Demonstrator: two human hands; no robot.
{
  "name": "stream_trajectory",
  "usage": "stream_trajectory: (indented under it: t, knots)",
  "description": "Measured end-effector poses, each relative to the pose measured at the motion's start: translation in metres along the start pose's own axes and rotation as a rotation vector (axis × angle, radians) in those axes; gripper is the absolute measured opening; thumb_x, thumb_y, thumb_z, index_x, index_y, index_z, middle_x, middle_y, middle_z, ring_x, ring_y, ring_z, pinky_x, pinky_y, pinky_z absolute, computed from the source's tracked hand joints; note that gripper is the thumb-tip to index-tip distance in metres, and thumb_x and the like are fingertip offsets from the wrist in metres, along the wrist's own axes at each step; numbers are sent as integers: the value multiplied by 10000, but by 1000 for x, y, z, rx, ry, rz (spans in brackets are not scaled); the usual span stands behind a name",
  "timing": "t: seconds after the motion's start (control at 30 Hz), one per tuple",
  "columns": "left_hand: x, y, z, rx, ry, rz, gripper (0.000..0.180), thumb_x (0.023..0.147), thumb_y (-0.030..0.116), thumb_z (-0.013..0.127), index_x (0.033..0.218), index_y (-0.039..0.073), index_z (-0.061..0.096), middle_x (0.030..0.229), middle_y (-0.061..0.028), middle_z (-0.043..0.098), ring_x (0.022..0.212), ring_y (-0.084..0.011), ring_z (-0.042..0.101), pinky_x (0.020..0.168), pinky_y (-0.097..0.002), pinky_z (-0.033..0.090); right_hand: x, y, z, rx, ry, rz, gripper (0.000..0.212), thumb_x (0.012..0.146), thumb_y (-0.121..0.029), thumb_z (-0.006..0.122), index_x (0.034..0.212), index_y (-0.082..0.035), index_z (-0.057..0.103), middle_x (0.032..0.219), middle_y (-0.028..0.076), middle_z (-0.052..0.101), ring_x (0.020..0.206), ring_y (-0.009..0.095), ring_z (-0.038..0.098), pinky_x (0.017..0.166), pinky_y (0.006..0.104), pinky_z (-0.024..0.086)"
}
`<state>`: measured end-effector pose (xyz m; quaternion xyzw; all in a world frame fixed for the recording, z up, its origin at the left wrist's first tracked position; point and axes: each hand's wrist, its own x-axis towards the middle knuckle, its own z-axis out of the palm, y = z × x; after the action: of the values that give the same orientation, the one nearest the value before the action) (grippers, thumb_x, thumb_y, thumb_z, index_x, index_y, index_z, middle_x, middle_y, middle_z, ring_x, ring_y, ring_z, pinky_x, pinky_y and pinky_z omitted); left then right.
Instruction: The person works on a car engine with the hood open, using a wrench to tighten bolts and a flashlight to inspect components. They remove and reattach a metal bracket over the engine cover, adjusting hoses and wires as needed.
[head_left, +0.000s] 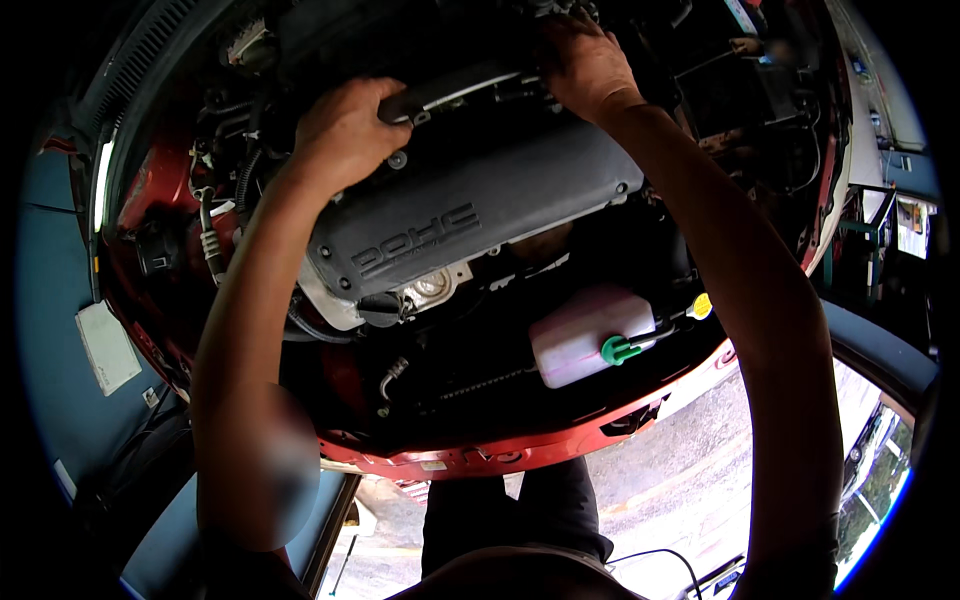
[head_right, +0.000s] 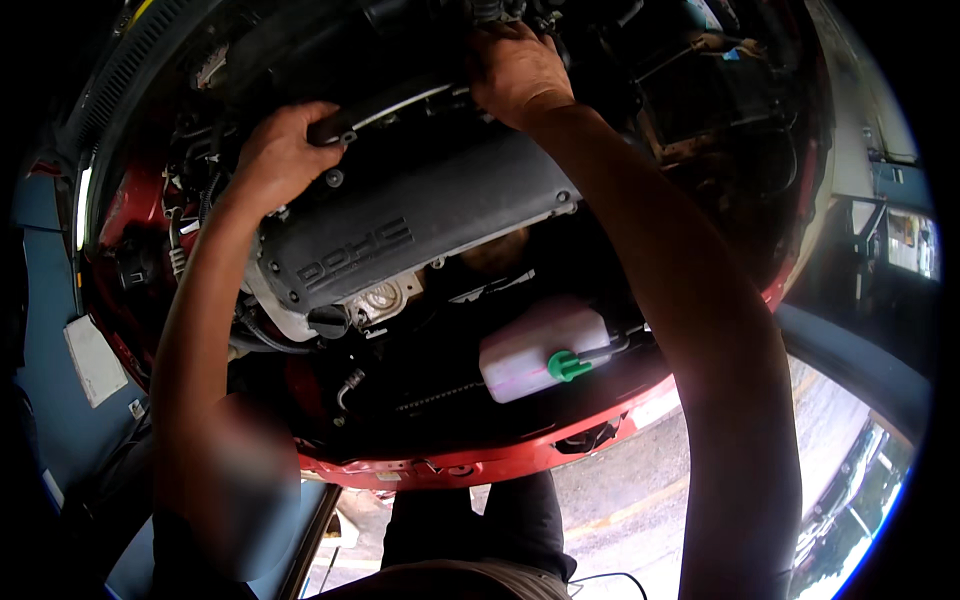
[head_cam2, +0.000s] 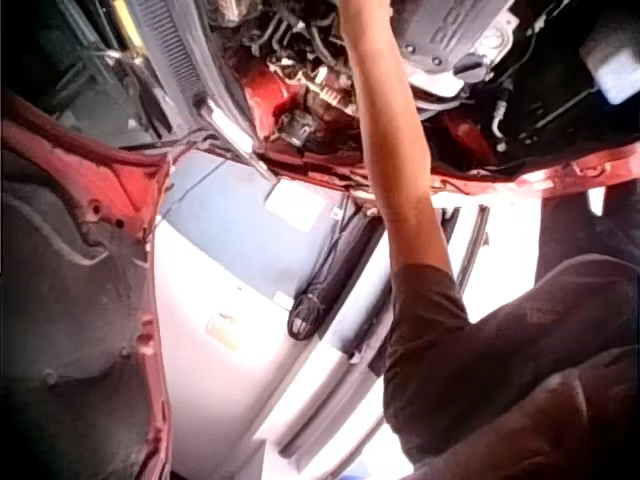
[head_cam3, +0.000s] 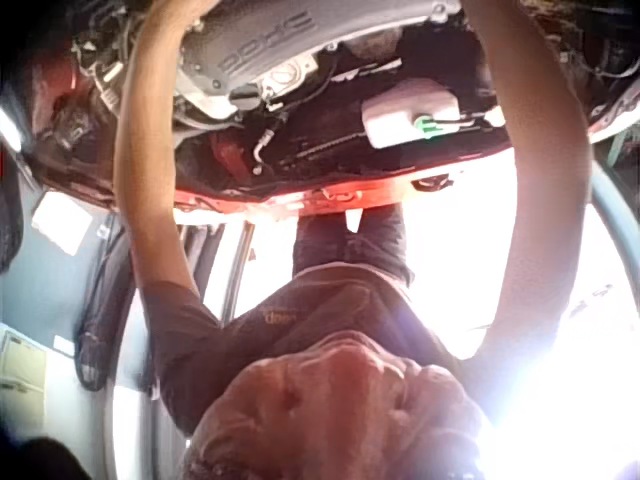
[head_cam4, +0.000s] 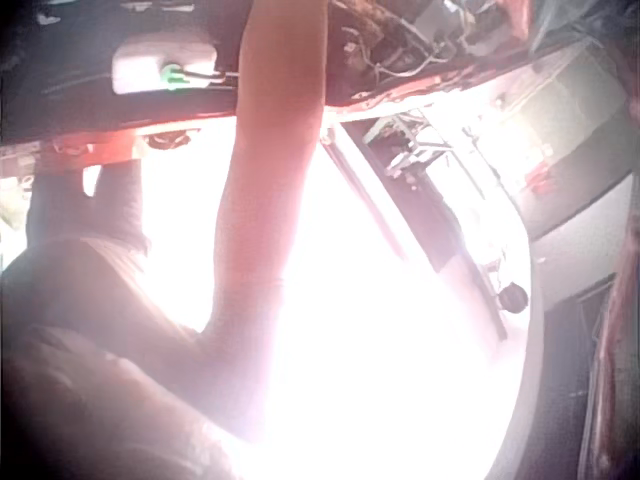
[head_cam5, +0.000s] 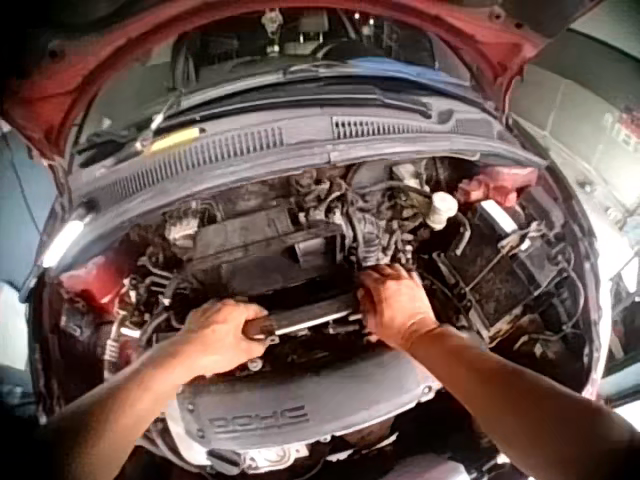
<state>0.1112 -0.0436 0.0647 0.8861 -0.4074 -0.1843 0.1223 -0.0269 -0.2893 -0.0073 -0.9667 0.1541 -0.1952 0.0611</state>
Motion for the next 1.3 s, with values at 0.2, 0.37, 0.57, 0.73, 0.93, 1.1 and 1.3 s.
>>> stream_trajectory:
  t: [0.2,0.37,0.57,0.73,0.93,1.1,1.3]
  knots:
    - [-18,9,32,301,369,72,440,803,209,758,1235,183,682,1132,-65,670,1017,-284,673,946,-449,492,75,-45,-29,-100,-669,-116,322,987,-224,544,1276,-167,675,1196,108,709,1077,299,690,956,442,546]
    - [-24,6,62,428,632,120,444,768,199,787,1204,212,710,1070,-24,683,945,-225,682,876,-403,451,105,-28,5,-310,-844,-616,331,947,-294,602,1093,-24,726,1104,141,733,1104,292,678,1013,381,528]
    - [-24,-2,76,497,772,116,454,756,201,790,1200,258,716,1054,3,687,910,-209,679,904,-397,450,86,-63,-7,-60,-600,-150,584,995,-539,520,1101,14,677,1125,261,692,1116,426,638,958,496,500]
    - [-45,0,59,383,879,237,300,762,134,761,1057,84,744,890,-78,682,834,-258,682,744,-390,542,59,-60,-5,98,69,-209,417,1016,-407,547,941,3,548,798,263,643,822,486,624,727,543,484]
    - [-32,-18,55,271,780,269,319,762,136,725,1079,140,753,902,-65,676,860,-281,688,751,-414,567,56,-55,-40,234,-127,-356,328,1005,-287,578,1093,29,569,940,259,659,948,467,634,817,503,503]
    - [-25,-22,46,264,724,269,308,779,122,701,1084,120,744,913,-78,680,871,-298,691,752,-417,573,53,-39,-53,148,-174,-493,344,921,-145,643,1209,35,586,1030,257,664,1039,448,625,891,479,505]
    - [-9,-26,43,281,675,286,200,855,128,679,1045,119,743,889,-99,679,860,-307,690,730,-422,565,44,-40,-34,-51,39,-403,281,921,-167,642,1150,-3,632,1073,223,677,1063,415,626,903,476,492]
